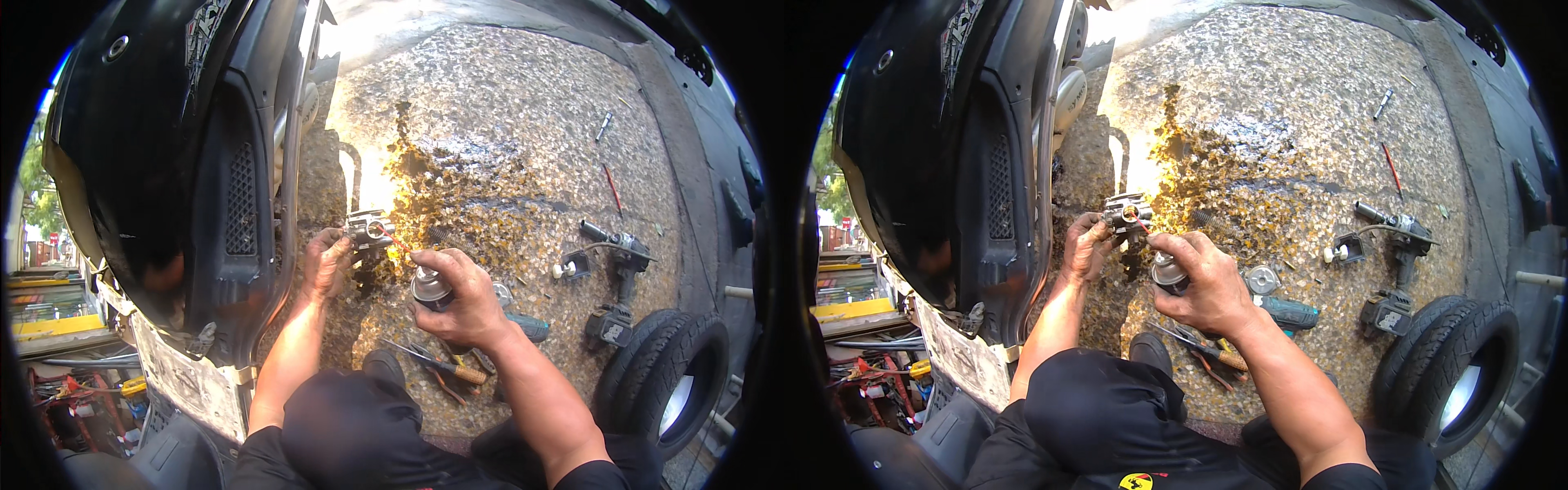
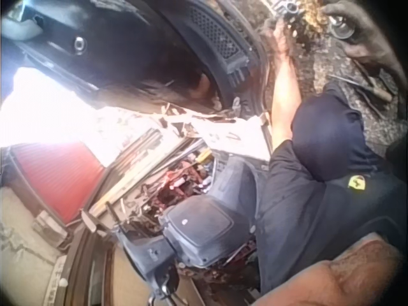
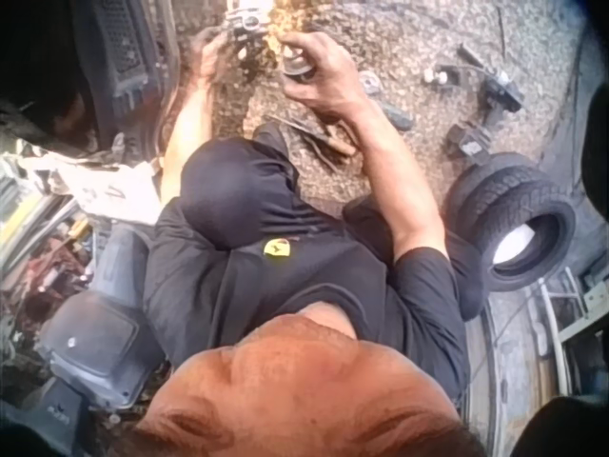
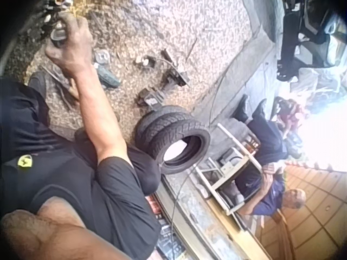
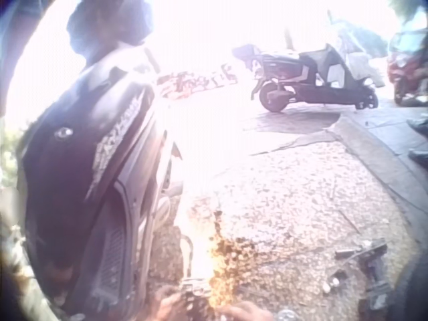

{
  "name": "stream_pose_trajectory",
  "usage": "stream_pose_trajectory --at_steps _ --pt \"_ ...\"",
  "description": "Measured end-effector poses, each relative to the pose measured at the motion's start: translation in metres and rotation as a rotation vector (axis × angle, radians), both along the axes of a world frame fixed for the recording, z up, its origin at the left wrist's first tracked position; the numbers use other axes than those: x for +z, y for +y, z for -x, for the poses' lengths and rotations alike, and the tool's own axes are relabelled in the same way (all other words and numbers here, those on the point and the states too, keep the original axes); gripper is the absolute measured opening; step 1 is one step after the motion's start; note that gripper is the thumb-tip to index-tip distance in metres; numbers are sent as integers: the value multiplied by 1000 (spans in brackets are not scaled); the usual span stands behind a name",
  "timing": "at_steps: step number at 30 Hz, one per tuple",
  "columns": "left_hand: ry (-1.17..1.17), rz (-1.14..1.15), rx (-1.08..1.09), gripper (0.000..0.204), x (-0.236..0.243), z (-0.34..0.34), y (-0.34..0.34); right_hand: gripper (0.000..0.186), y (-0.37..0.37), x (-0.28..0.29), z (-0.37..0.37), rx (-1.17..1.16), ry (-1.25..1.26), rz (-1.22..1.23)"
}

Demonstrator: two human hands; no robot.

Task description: The person cleans a scooter carburetor by spraying it with a cleaning agent and then blowing it out with an air gun. The person handles the carburetor and a small spring, using a spray can and an air gun to clean the components.

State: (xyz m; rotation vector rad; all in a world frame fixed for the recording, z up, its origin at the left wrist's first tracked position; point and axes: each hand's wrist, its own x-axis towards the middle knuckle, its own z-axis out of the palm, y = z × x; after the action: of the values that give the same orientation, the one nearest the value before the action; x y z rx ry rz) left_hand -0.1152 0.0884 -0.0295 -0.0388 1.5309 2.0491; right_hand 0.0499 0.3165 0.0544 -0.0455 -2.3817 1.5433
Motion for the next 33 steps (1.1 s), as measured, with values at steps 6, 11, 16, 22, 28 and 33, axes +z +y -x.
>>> stream_pose_trajectory --at_steps 6,11,16,22,28,33 --pt "-36 -40 -14 16 2 2 -1 63 5 5 1 61 -75 13" --pt "141 107 -24 21 4 -2 6 61 6 9 2 1 18 -3" --pt "226 260 -83 21 -2 1 6 61 4 13 5 41 -63 0" --pt "441 445 -104 20 -13 4 7 60 1 13 4 55 -115 -45" --pt "436 439 -119 22 3 -4 17 59 1 17 6 5 -66 -33" --pt "588 745 -227 26 11 -7 23 59 0 19 7 59 -107 -52"
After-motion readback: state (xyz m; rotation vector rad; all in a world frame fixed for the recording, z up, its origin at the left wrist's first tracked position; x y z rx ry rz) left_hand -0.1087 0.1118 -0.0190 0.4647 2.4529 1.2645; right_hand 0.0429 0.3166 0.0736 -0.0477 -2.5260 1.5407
